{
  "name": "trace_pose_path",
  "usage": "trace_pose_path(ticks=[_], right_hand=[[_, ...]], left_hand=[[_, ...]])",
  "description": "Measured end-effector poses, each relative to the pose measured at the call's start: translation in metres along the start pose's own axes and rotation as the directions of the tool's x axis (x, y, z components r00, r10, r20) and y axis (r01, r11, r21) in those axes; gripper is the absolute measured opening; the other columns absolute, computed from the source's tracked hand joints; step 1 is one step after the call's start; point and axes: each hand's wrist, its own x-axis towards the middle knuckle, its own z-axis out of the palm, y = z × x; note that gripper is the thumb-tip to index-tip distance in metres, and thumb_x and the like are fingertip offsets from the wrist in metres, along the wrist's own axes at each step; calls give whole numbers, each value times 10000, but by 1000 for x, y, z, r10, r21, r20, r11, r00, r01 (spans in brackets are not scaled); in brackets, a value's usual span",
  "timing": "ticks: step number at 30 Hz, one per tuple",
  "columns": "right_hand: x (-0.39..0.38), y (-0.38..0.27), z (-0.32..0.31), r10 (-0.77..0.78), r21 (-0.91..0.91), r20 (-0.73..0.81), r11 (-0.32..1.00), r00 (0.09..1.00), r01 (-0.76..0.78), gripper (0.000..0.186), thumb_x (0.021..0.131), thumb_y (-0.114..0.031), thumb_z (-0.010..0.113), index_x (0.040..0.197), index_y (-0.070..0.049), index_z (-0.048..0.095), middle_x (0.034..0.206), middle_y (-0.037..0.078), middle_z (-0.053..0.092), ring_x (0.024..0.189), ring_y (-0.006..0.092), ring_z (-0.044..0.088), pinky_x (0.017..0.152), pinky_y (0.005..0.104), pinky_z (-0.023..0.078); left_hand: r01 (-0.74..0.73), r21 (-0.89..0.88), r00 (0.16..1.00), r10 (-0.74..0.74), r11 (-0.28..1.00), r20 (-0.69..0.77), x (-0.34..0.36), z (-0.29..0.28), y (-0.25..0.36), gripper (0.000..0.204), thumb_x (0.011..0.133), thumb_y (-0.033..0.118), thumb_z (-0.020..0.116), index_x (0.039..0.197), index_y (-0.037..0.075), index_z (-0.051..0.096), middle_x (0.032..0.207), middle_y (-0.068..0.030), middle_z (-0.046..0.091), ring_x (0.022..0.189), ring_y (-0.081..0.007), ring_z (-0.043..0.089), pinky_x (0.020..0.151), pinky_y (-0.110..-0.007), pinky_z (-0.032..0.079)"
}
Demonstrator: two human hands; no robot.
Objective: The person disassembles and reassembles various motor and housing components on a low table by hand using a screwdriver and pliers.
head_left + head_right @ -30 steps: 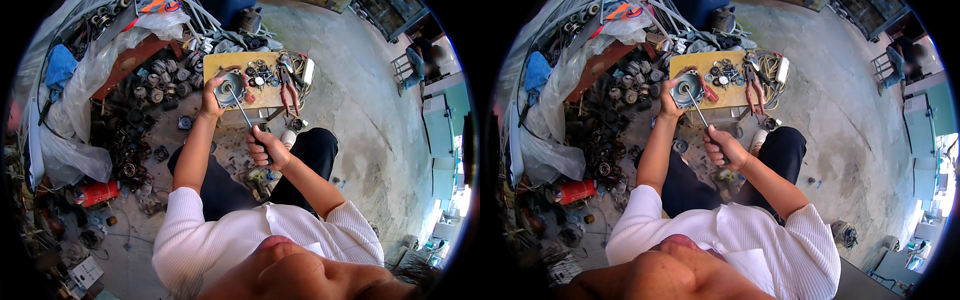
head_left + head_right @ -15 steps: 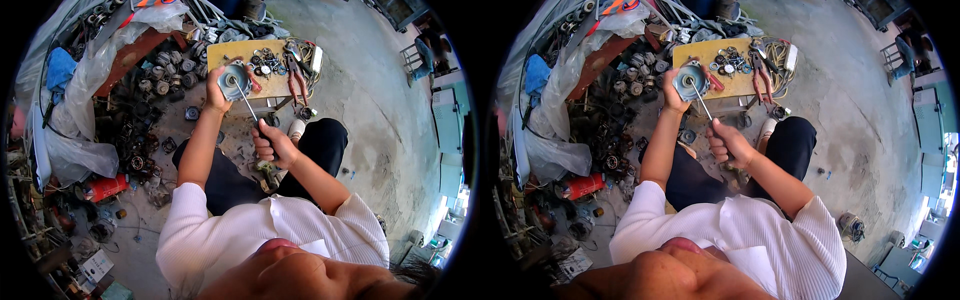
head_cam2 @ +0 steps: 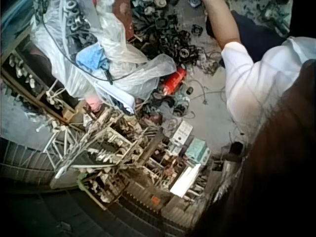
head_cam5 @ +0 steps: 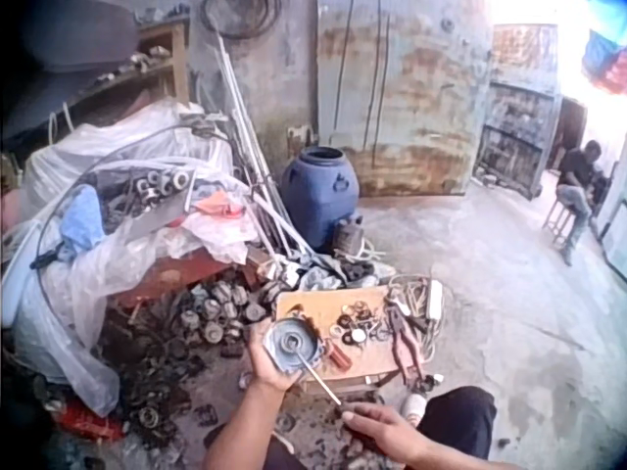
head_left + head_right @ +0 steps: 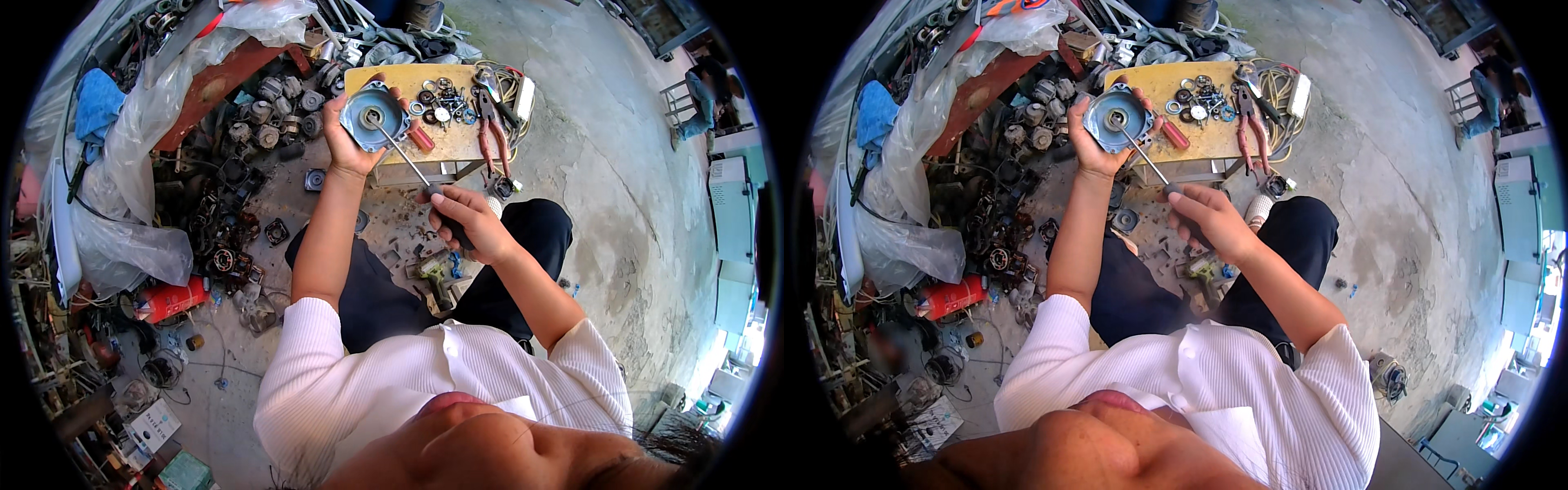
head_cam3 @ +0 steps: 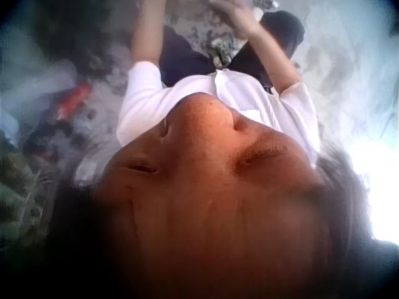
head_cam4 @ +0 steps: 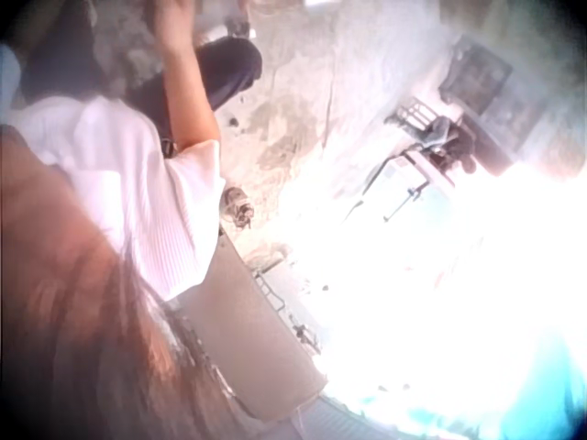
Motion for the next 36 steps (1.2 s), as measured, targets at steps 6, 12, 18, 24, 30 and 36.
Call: trace_pose_path(ticks=[6,12,18,24,30,36], right_hand=[[0,-1,2,18,135,6,991,1000,-19,347,1029,-248,494,1239,21,560,756,-10,513,560,55,419,450,192,359],[1,-4,1,49,236,39,970,998,-57,363,1008,-263,520,1218,30,564,743,-26,513,584,51,444,467,194,358],[3,-4,0,82,575,154,803,985,-156,408,1011,-262,517,1297,28,493,828,-20,489,605,44,426,471,172,349],[1,16,9,4,720,386,625,923,-303,428,1037,-323,481,1401,-111,409,835,-36,393,584,1,318,388,110,230],[11,17,5,13,718,394,620,919,-317,405,1059,-342,420,1363,-76,439,731,-56,361,503,6,270,350,136,210],[17,2,7,121,575,224,785,967,-232,389,1054,-371,429,1270,-60,516,690,-75,332,490,4,254,344,143,194]], left_hand=[[-27,21,999,28,999,-16,2,3,-1,609,885,483,467,1304,42,496,1130,-186,613,1050,-358,606,918,-614,495],[-20,120,999,16,993,30,6,-5,-1,655,863,496,503,1337,45,461,1204,-195,574,1117,-360,568,970,-614,454],[-45,139,999,42,989,25,4,-2,-4,651,854,476,511,1334,40,458,1209,-198,568,1125,-363,565,996,-621,436],[-66,176,997,59,982,44,1,4,-3,656,837,469,484,1335,43,450,1227,-201,554,1128,-360,564,1002,-638,423],[-57,274,997,41,960,61,2,2,4,665,839,470,446,1331,23,442,1163,-203,588,1075,-347,594,912,-582,504],[-87,418,993,112,904,-35,12,3,2,647,849,444,429,1330,11,439,1136,-194,605,1070,-324,605,896,-559,521]])
